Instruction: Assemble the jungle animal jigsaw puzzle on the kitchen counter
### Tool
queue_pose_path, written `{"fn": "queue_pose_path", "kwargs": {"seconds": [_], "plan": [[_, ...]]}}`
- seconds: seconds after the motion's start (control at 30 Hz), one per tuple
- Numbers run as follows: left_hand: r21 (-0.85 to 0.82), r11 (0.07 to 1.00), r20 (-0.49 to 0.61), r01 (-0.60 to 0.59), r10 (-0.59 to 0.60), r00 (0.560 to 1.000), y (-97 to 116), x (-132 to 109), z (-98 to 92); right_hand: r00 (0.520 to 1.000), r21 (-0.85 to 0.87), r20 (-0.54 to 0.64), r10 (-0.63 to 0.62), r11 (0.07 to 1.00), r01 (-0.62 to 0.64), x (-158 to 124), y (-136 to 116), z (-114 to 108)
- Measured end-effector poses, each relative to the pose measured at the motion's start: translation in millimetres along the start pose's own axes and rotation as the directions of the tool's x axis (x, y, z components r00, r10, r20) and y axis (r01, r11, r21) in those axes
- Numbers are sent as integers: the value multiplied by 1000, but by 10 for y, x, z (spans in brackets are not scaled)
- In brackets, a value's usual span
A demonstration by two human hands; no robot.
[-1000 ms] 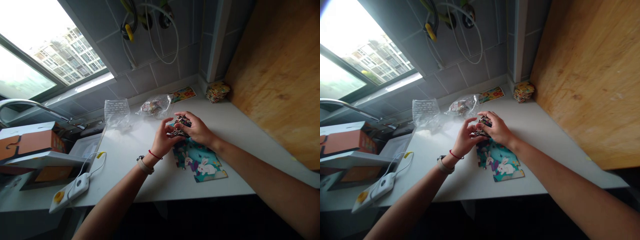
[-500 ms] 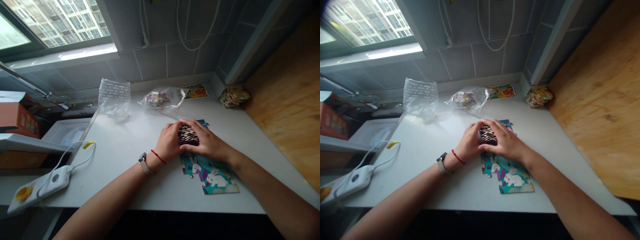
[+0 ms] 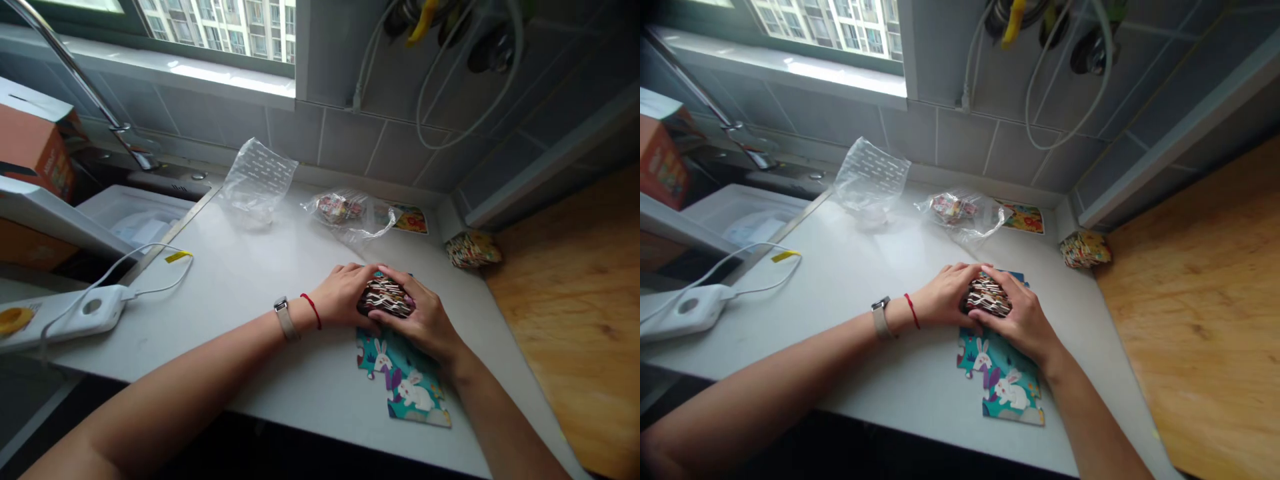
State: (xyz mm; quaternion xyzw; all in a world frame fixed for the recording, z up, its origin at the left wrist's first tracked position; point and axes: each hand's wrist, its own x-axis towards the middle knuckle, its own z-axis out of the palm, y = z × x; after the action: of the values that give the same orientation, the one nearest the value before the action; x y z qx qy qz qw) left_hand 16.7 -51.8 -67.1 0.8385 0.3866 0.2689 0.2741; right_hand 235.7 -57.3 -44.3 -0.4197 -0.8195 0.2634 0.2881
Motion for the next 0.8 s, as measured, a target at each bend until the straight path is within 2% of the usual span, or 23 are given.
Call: {"fn": "queue_pose_path", "kwargs": {"seconds": [0.17, 0.37, 0.47, 0.57, 0.63, 0.7, 0.8], "plan": [[28, 999, 14, -40, 40, 999, -7, -5, -67, 974, 159, -169, 151, 979, -124, -30, 16, 9], [39, 999, 16, 18, -18, 1000, 10, 23, -79, 914, 352, -213, 346, 899, -259, 1, 90, 22], [54, 998, -24, 13, -12, 1000, -34, 25, -46, 873, 444, -256, 416, 853, -276, 41, 134, 32], [83, 996, -53, -41, 45, 998, -91, 20, 2, 836, 584, -279, 473, 774, -244, 133, 103, 8], [105, 992, -57, -71, 78, 995, -118, 22, 24, 840, 646, -258, 477, 732, -217, 270, 6, -46], [118, 990, -58, -76, 83, 995, -130, 29, 31, 869, 677, -229, 439, 713, -182, 512, -156, -114], [124, 990, -46, -62, 68, 997, -128, 37, 20, 924, 691, -191, 332, 713, -114, 1117, -472, -167]]}}
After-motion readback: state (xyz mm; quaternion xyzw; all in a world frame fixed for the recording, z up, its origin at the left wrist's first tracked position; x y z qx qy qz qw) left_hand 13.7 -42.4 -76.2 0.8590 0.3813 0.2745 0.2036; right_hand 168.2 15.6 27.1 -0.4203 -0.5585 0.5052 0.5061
